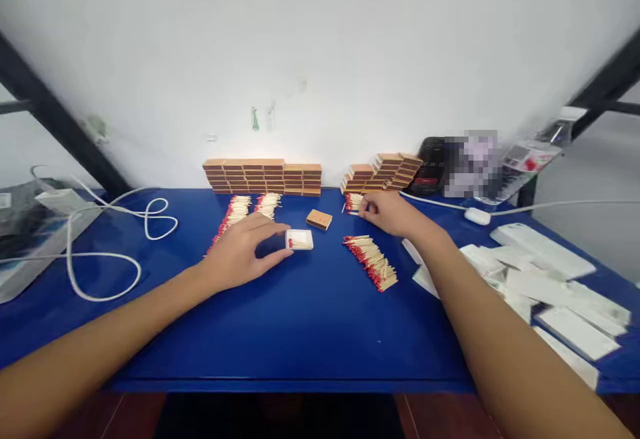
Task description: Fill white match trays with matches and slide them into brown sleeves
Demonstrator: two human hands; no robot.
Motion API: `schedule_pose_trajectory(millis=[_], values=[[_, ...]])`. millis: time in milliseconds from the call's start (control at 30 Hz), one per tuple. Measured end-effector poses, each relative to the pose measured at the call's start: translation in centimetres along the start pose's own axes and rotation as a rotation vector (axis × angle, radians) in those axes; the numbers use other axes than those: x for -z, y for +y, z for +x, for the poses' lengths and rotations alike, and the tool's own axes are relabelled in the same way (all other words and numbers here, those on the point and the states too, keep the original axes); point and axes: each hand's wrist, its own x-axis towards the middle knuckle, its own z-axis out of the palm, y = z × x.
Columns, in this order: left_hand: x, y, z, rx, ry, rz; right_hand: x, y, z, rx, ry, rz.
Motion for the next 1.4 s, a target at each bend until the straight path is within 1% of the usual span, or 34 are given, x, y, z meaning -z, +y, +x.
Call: schedule_pose_trajectory(millis=[167, 267, 333, 467, 533, 600, 667, 767, 867, 933, 1000, 1100, 1133, 1167, 1200, 1267, 1333, 1400], values=[[-0.2, -0.2, 0.1, 0.002, -0.007, -0.002, 0.1, -0.2, 0.0, -0.054, -0.046, 0.0], [-0.3, -0.2, 0.2, 0.007, 0.006, -0.003, 0.5, -1.6, -0.4, -0.064, -0.042, 0.035], [-0.3, -0.2, 0.2, 0.013, 0.023, 0.006, 0.7, -3.4, -0.8, -0.008, -0.008, 0.095], [-0.4, -0.1, 0.2, 0.018, 0.05, 0.007, 0.5, -8.2, -2.2, 0.178, 0.053, 0.274], [-0.4, -0.1, 0.2, 0.022, 0.045, -0.006, 0.0, -10.2, -2.9, 0.24, 0.027, 0.32], [-0.4, 0.0, 0.2, 0.03, 0.036, -0.014, -0.7, -11.3, -3.3, 0.292, -0.01, 0.327], [-0.4, 0.0, 0.2, 0.035, 0.033, -0.018, -1.3, -11.7, -3.5, 0.319, -0.018, 0.296], [-0.4, 0.1, 0.2, 0.027, 0.035, -0.029, -2.2, -11.8, -3.5, 0.33, 0.017, 0.256], [-0.4, 0.1, 0.2, 0.022, 0.036, -0.037, -2.6, -11.9, -3.5, 0.355, 0.015, 0.288], [-0.4, 0.2, 0.2, 0.022, 0.031, -0.035, -2.3, -11.7, -3.2, 0.365, 0.012, 0.315], [-0.4, 0.2, 0.2, 0.027, 0.037, -0.032, -1.6, -10.7, -2.8, 0.329, 0.071, 0.301], [-0.4, 0.2, 0.2, 0.034, 0.045, -0.03, -0.1, -7.3, -1.6, 0.189, 0.249, 0.17], [-0.4, 0.2, 0.2, 0.034, 0.041, -0.028, 0.4, -5.8, -1.2, 0.142, 0.291, 0.107], [-0.3, 0.2, 0.2, 0.034, 0.034, -0.028, 0.8, -4.4, -0.8, 0.107, 0.304, 0.043], [-0.3, 0.2, 0.2, 0.034, 0.027, -0.029, 1.0, -3.1, -0.5, 0.067, 0.305, -0.007], [-0.3, 0.2, 0.2, 0.038, 0.022, -0.029, 1.1, -1.0, 0.0, 0.034, 0.243, -0.032], [-0.3, 0.2, 0.2, 0.044, 0.025, -0.027, 0.7, 0.1, 0.2, 0.019, 0.17, -0.008], [-0.3, 0.2, 0.2, 0.049, 0.025, -0.024, 0.2, 0.4, 0.3, 0.008, 0.12, 0.017]])
